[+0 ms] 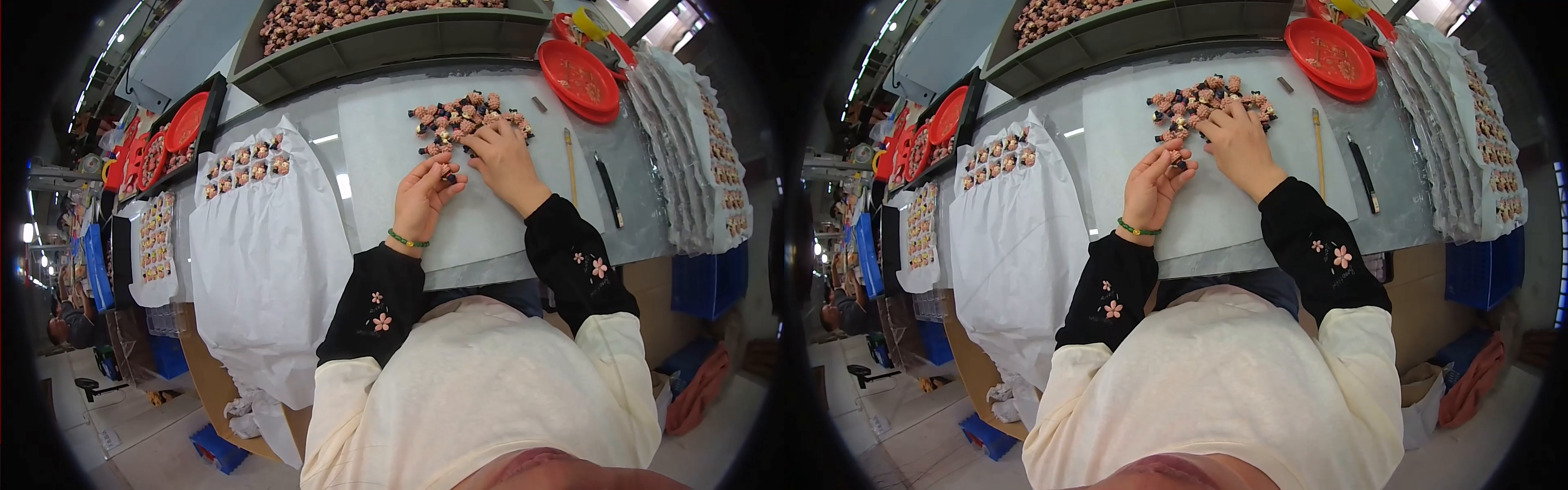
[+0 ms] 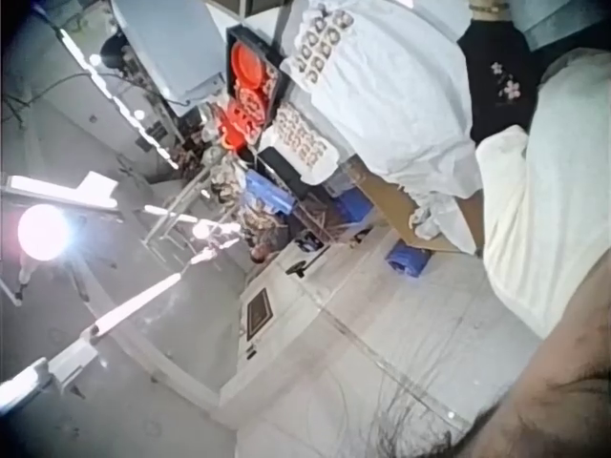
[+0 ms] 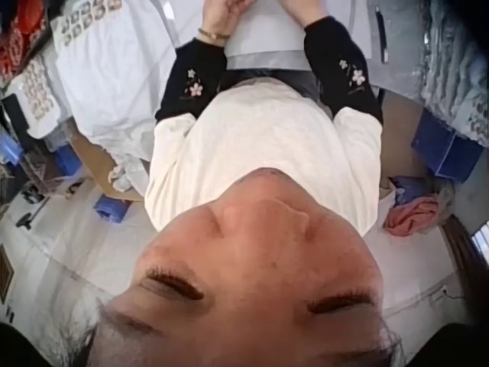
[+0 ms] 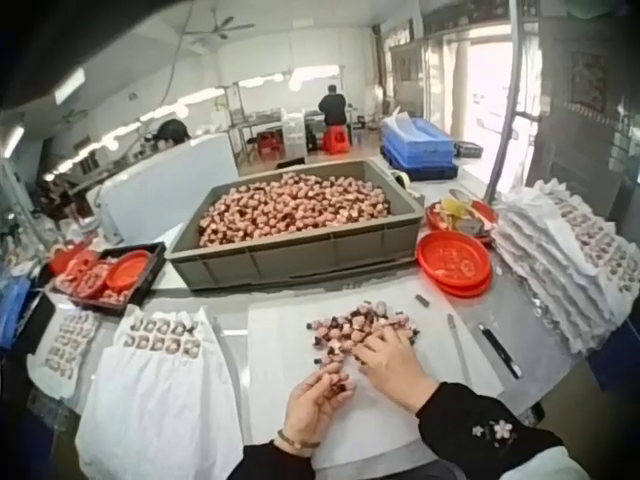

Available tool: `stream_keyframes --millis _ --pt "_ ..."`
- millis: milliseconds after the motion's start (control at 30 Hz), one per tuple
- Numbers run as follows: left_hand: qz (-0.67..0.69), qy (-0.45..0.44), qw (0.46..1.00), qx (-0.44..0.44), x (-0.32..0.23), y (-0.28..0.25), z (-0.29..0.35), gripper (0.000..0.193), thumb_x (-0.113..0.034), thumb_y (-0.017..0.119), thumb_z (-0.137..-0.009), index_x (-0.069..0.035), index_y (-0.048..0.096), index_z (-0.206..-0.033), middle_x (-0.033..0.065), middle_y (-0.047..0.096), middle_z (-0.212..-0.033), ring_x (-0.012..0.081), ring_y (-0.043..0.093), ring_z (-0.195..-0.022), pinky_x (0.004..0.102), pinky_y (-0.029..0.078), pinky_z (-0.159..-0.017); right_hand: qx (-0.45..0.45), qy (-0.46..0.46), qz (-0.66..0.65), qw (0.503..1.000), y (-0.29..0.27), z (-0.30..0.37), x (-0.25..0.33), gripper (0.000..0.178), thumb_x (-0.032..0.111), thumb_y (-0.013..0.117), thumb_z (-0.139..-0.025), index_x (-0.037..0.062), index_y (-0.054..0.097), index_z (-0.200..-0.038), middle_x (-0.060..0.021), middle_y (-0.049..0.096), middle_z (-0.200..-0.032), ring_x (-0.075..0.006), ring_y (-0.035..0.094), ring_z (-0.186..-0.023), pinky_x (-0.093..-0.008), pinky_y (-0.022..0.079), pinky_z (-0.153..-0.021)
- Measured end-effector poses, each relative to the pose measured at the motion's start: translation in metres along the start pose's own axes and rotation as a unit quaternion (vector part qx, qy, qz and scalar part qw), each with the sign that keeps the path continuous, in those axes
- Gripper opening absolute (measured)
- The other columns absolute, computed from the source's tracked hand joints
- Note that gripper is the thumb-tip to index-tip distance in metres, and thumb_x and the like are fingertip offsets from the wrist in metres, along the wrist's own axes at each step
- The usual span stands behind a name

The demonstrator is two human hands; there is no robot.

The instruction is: The person removes a sheet of paper from a box and spreads it on the table. The person then assembles small figurines by hand and arranges them in rows on the paper sheet.

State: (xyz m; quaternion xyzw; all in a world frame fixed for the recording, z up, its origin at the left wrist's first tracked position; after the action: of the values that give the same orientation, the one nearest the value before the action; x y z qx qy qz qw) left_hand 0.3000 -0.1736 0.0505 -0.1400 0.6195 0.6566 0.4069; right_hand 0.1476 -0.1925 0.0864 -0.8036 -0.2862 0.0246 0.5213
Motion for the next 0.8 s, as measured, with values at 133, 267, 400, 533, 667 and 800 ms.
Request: stream_keyframes --millis 133,267,400,533,667,800 --pt "0.03 -0.013 0.999 -0.006 0.0 0.0 -0.003 0.031 -0.022 0.04 -0.091 0.002 0.05 -0.107 0.0074 0.055 -0.087 0.0166 0.056 -0.07 0.0229 0.047 -0.06 -0.009 -0.017 0.033 0.999 0.004 0.007 -0.002 0.026 0.005 0.064 -0.067 0.0081 0.059 -0.092 -0.0053 0.053 -0.087 -0.0235 0.047 -0.087 -0.0361 0.038 -0.074" --pt "-0.023 -0.063 0.997 0.033 0.001 -0.001 -0.001 0.037 -0.033 0.04 -0.091 0.0 0.054 -0.101 0.003 0.052 -0.075 0.0106 0.048 -0.058 0.0189 0.035 -0.048 -0.074 -0.033 -0.146 0.986 -0.011 0.013 0.016 0.02 0.004 0.064 -0.068 0.0063 0.06 -0.087 -0.0061 0.052 -0.087 -0.0229 0.048 -0.084 -0.0344 0.038 -0.073" --pt "-0.056 -0.1 0.992 0.05 0.007 0.004 0.003 0.039 -0.037 0.041 -0.09 -0.002 0.056 -0.095 0.0006 0.051 -0.069 0.008 0.046 -0.055 0.0186 0.032 -0.044 -0.097 -0.068 -0.256 0.959 -0.018 0.026 0.033 0.02 0.001 0.063 -0.068 0.0055 0.062 -0.088 -0.0078 0.051 -0.087 -0.0242 0.049 -0.083 -0.0322 0.038 -0.074" --pt "-0.071 -0.078 0.992 0.063 0.005 0.0 0.0 0.033 -0.031 0.046 -0.09 -0.001 0.056 -0.098 -0.0002 0.052 -0.072 0.0072 0.047 -0.059 0.0186 0.035 -0.048 -0.118 0.077 -0.389 0.91 -0.008 0.038 0.035 0.018 0.0 0.062 -0.074 0.0029 0.061 -0.091 -0.0068 0.053 -0.093 -0.0179 0.052 -0.085 -0.0278 0.043 -0.072" --pt "-0.058 -0.025 0.994 0.089 0.001 0.011 0.004 0.029 -0.019 0.052 -0.087 -0.001 0.054 -0.109 -0.0004 0.056 -0.081 0.0069 0.049 -0.07 0.0188 0.039 -0.058 -0.104 0.195 -0.525 0.822 0.012 0.051 0.02 0.021 0.0 0.06 -0.077 -0.0005 0.057 -0.098 -0.0072 0.053 -0.095 -0.013 0.055 -0.084 -0.0229 0.048 -0.071" --pt "-0.12 0.017 0.989 0.08 0.005 0.001 0.002 0.031 -0.008 0.055 -0.083 -0.001 0.052 -0.113 0.0022 0.057 -0.091 0.0079 0.051 -0.08 0.0196 0.042 -0.066 -0.131 0.143 -0.486 0.852 0.011 0.051 0.023 0.031 -0.004 0.06 -0.076 -0.0013 0.053 -0.106 -0.0069 0.054 -0.095 -0.0131 0.054 -0.084 -0.0232 0.046 -0.075"
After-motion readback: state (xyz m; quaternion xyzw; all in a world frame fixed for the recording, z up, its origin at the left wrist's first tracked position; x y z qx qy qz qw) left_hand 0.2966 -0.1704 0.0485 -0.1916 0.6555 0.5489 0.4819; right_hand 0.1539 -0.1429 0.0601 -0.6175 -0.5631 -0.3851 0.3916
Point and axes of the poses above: each hand's wrist, its own z-axis away from the middle knuckle, its own y-axis out of the palm, x = y × z, the point moved 2 cm from there along -z, towards the middle knuckle
